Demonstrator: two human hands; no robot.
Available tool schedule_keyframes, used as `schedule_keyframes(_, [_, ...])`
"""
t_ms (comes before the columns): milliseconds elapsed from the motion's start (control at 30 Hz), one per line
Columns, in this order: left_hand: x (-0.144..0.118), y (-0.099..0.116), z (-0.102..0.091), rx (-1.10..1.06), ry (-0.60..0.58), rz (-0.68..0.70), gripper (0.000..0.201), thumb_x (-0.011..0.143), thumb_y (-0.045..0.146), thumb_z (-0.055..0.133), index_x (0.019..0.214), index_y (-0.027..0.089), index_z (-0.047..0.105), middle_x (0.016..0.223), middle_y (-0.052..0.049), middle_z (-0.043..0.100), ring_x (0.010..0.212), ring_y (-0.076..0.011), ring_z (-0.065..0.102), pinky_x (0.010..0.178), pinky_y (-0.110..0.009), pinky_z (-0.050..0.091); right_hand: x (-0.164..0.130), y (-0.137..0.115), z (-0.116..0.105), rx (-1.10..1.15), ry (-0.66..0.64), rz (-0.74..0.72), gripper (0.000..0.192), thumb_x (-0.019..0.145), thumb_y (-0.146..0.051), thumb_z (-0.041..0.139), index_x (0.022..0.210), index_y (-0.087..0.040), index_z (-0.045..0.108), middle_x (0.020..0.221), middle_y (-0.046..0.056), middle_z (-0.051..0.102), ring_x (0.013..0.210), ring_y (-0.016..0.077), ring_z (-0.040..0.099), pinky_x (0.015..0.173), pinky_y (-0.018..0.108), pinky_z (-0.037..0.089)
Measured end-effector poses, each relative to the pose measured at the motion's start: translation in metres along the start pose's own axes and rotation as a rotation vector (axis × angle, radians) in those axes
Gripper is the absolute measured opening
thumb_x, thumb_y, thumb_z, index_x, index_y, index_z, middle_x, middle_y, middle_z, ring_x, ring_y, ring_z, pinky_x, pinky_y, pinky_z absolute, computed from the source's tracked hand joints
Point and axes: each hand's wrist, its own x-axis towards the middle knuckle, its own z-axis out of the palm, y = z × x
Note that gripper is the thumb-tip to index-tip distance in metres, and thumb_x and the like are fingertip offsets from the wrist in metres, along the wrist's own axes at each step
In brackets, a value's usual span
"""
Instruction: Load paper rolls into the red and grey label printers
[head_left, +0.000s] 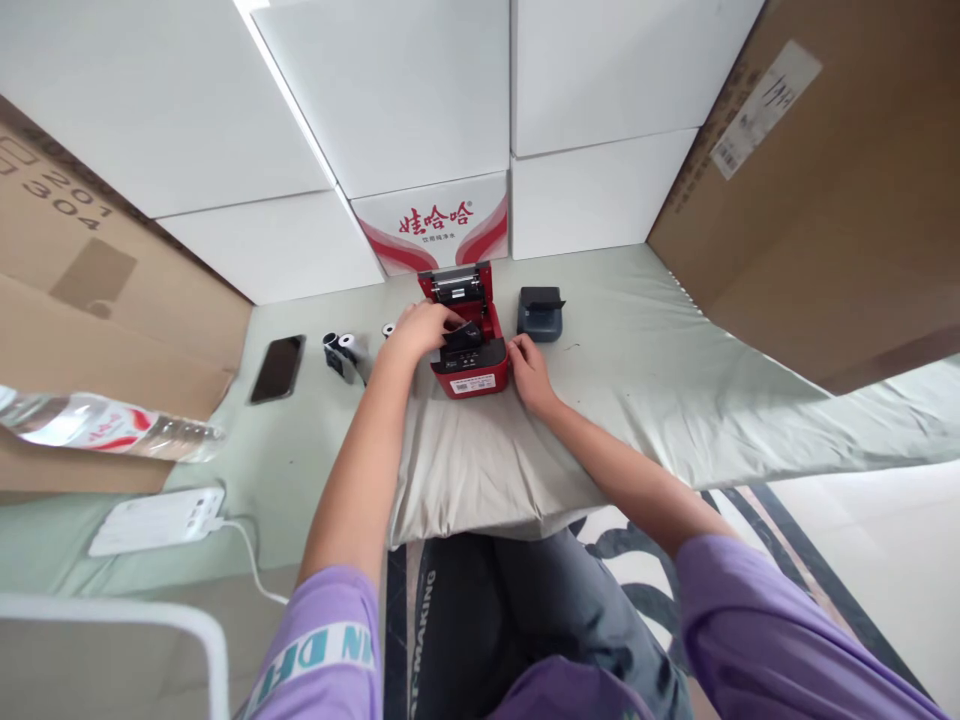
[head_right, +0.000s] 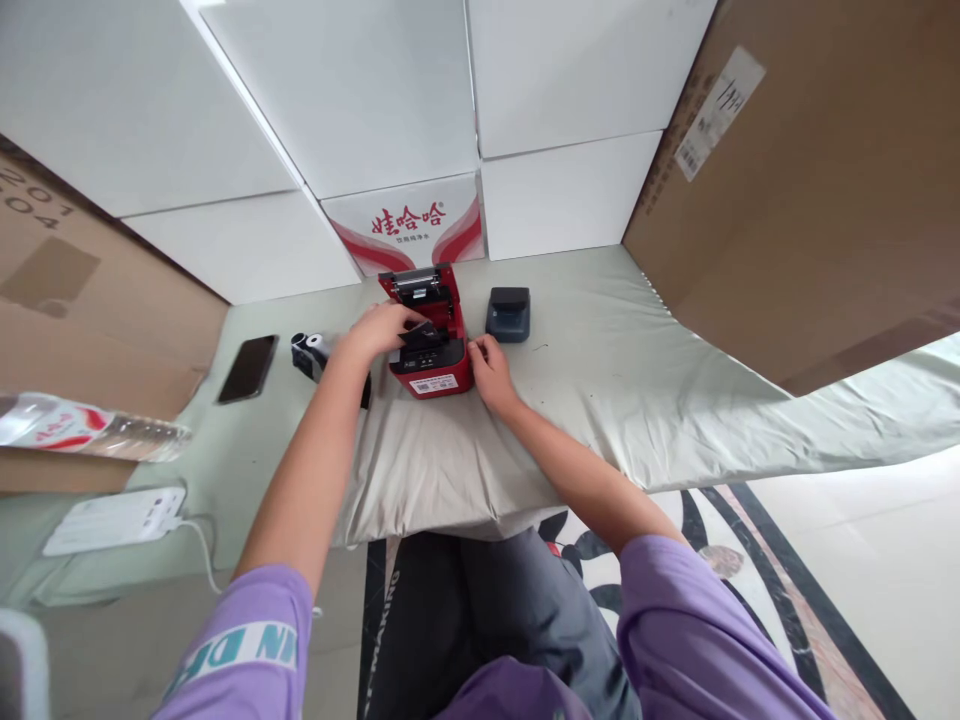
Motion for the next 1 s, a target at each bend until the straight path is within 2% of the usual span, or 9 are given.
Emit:
schedule_keyframes(100, [0.021, 0.0, 0.011, 0.009, 0.004, -0.036, 0.04, 0.04, -0.016, 0.073, 0.042, 0.021, 0.059, 0.044, -0.003, 0.044, 0.076, -0.031, 0.06, 0.083, -0.036, 0.038, 0.0, -0.001, -0.001, -0.008, -0.01, 0.007, 0.038, 0.097, -0.058, 0.052, 0.077, -0.026, 0.047, 0.075, -0.002, 0.048, 0.078, 0.0192, 0.046, 0.077, 0.034, 0.041])
schedule_keyframes(167, [0.026, -0.002, 0.015, 0.033, 0.001, 0.0, 0.038, 0.039, -0.009, 0.076, 0.039, 0.023, 0.055, 0.041, -0.001, 0.041, 0.069, -0.0287, 0.057, 0.081, -0.036, 0.04, 0.0, -0.002, -0.001, -0.004, -0.015, 0.001, 0.039, 0.096, -0.059, 0.053, 0.077, -0.026, 0.046, 0.075, -0.002, 0.048, 0.077, 0.019, 0.046, 0.077, 0.034, 0.041])
schedule_keyframes(300, [0.016, -0.002, 0.005, 0.089, -0.075, 0.044, 0.033, 0.035, -0.002, 0.077, 0.041, 0.025, 0.06, 0.044, 0.0, 0.054, 0.054, -0.019, 0.045, 0.068, -0.032, 0.039, 0.0, -0.003, -0.002, 0.007, -0.015, 0.0, 0.041, 0.095, -0.061, 0.053, 0.076, -0.026, 0.046, 0.076, -0.002, 0.049, 0.075, 0.0184, 0.046, 0.075, 0.034, 0.04])
schedule_keyframes(467, [0.001, -0.001, -0.015, -0.155, -0.162, -0.12, 0.03, 0.039, 0.002, 0.082, 0.056, 0.026, 0.074, 0.06, -0.002, 0.07, 0.058, -0.0221, 0.056, 0.061, -0.031, 0.04, 0.0, -0.003, 0.0, 0.006, -0.03, 0.013, 0.041, 0.094, -0.063, 0.054, 0.078, -0.026, 0.048, 0.075, -0.002, 0.049, 0.075, 0.0186, 0.046, 0.075, 0.034, 0.04])
schedule_keyframes(633, [0.012, 0.0, -0.002, 0.012, -0.058, -0.09, 0.035, 0.041, -0.009, 0.083, 0.053, 0.022, 0.071, 0.055, -0.003, 0.06, 0.075, -0.0288, 0.065, 0.08, -0.034, 0.045, 0.0, -0.005, 0.0, 0.01, -0.032, 0.006, 0.041, 0.094, -0.062, 0.054, 0.076, -0.026, 0.047, 0.076, -0.002, 0.049, 0.075, 0.0187, 0.046, 0.075, 0.034, 0.04])
schedule_keyframes(733, [0.02, -0.001, 0.012, 0.202, -0.085, -0.056, 0.037, 0.043, -0.01, 0.08, 0.045, 0.022, 0.062, 0.048, -0.003, 0.049, 0.081, -0.0328, 0.065, 0.087, -0.038, 0.045, 0.0, -0.005, 0.0, 0.002, -0.023, 0.01, 0.039, 0.095, -0.06, 0.054, 0.076, -0.026, 0.047, 0.075, -0.002, 0.049, 0.075, 0.0186, 0.046, 0.074, 0.034, 0.04])
schedule_keyframes(800, [0.021, -0.002, 0.016, 0.23, -0.079, -0.038, 0.037, 0.044, -0.006, 0.08, 0.042, 0.023, 0.058, 0.046, -0.002, 0.045, 0.077, -0.0329, 0.064, 0.086, -0.04, 0.045, 0.0, -0.005, 0.0, -0.004, -0.025, 0.015, 0.039, 0.095, -0.058, 0.054, 0.076, -0.026, 0.048, 0.076, -0.002, 0.051, 0.075, 0.0186, 0.047, 0.074, 0.034, 0.04])
schedule_keyframes(900, [0.017, 0.001, 0.011, 0.178, -0.062, -0.007, 0.035, 0.04, -0.004, 0.081, 0.044, 0.024, 0.061, 0.046, -0.001, 0.046, 0.071, -0.0295, 0.061, 0.081, -0.038, 0.046, 0.0, -0.004, 0.0, 0.002, -0.027, 0.021, 0.038, 0.095, -0.058, 0.054, 0.076, -0.026, 0.049, 0.077, -0.002, 0.054, 0.077, 0.0186, 0.049, 0.075, 0.034, 0.041])
schedule_keyframes(1000, [0.007, 0.013, -0.003, 0.178, -0.109, 0.014, 0.035, 0.039, -0.005, 0.081, 0.054, 0.025, 0.072, 0.051, 0.0, 0.053, 0.066, -0.026, 0.059, 0.074, -0.035, 0.044, 0.0, -0.003, 0.0, 0.007, -0.026, 0.011, 0.038, 0.095, -0.058, 0.054, 0.077, -0.026, 0.049, 0.077, -0.002, 0.053, 0.077, 0.0187, 0.049, 0.076, 0.034, 0.042])
